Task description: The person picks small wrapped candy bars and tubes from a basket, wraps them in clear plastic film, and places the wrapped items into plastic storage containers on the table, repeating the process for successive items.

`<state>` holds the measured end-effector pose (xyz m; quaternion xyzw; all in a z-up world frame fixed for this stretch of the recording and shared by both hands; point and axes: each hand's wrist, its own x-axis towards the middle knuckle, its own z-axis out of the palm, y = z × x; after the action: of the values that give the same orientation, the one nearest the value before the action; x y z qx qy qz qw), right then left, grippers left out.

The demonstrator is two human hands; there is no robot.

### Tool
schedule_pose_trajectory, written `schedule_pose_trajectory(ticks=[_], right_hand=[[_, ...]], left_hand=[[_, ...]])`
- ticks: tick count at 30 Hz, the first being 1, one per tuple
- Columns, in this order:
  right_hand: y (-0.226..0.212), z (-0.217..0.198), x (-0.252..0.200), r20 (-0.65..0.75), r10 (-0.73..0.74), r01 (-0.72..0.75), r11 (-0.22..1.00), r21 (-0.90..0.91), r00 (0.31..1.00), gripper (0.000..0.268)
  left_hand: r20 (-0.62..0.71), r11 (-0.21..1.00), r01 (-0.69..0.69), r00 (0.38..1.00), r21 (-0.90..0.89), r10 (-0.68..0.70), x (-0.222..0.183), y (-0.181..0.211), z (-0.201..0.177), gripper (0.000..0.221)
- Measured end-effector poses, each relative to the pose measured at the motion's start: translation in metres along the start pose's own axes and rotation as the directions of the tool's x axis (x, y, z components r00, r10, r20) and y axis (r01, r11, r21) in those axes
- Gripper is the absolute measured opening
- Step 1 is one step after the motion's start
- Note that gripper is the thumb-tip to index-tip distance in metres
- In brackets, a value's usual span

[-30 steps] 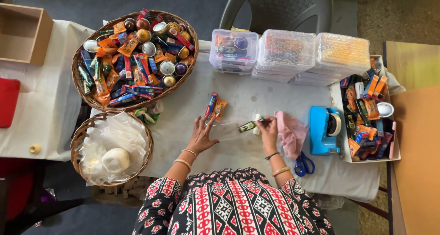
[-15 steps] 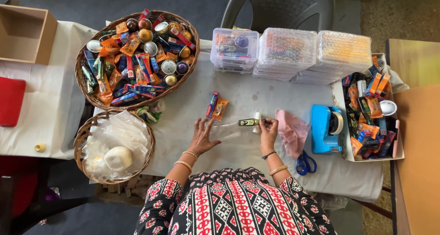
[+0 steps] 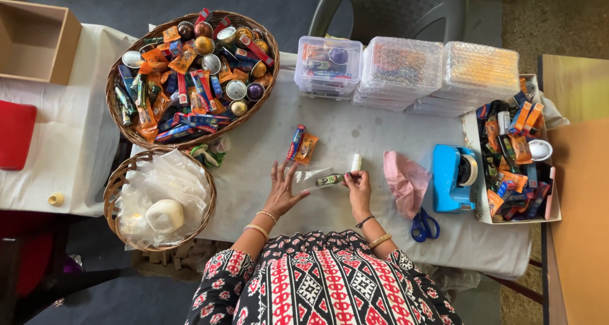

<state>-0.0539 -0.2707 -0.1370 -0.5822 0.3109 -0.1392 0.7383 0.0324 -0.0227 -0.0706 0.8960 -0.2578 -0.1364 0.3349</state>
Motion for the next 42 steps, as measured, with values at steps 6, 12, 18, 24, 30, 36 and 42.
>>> schedule_pose_trajectory(ticks=[6, 12, 18, 24, 30, 36, 42], right_hand=[[0.019, -0.005, -0.006, 0.104, 0.032, -0.029, 0.999, -0.033, 0.994, 0.019], [0.043, 0.008, -0.019, 0.206, 0.127, -0.101, 0.986, -0.133, 0.970, 0.014], [0.059, 0.000, -0.014, 0.303, 0.156, -0.043, 0.936, -0.349, 0.940, 0.016], [0.028, 0.001, -0.024, 0.492, 0.189, -0.071, 0.966, -0.249, 0.850, 0.026], [-0.039, 0.008, -0.034, 0.660, 0.217, -0.195, 0.975, -0.109, 0.719, 0.045], [-0.042, 0.020, -0.016, 0.596, 0.211, -0.032, 0.955, -0.296, 0.774, 0.051], [-0.037, 0.032, 0.003, 0.668, 0.094, 0.383, 0.758, -0.529, 0.738, 0.063]], left_hand=[[-0.281, 0.925, 0.323, 0.886, -0.200, -0.370, -0.025, -0.020, 0.025, 0.055], [-0.212, 0.859, 0.441, 0.842, -0.259, -0.496, -0.026, -0.029, 0.033, 0.038], [-0.218, 0.847, 0.450, 0.830, -0.284, -0.514, -0.014, -0.028, 0.021, 0.050], [-0.137, 0.813, 0.505, 0.819, -0.289, -0.558, -0.009, -0.028, 0.014, 0.042], [-0.091, 0.798, 0.520, 0.818, -0.303, -0.568, -0.001, -0.058, 0.042, 0.019], [0.060, 0.628, 0.621, 0.732, -0.470, -0.679, 0.021, -0.019, 0.009, 0.014], [-0.011, 0.635, 0.582, 0.733, -0.507, -0.680, 0.034, -0.020, 0.017, 0.011]])
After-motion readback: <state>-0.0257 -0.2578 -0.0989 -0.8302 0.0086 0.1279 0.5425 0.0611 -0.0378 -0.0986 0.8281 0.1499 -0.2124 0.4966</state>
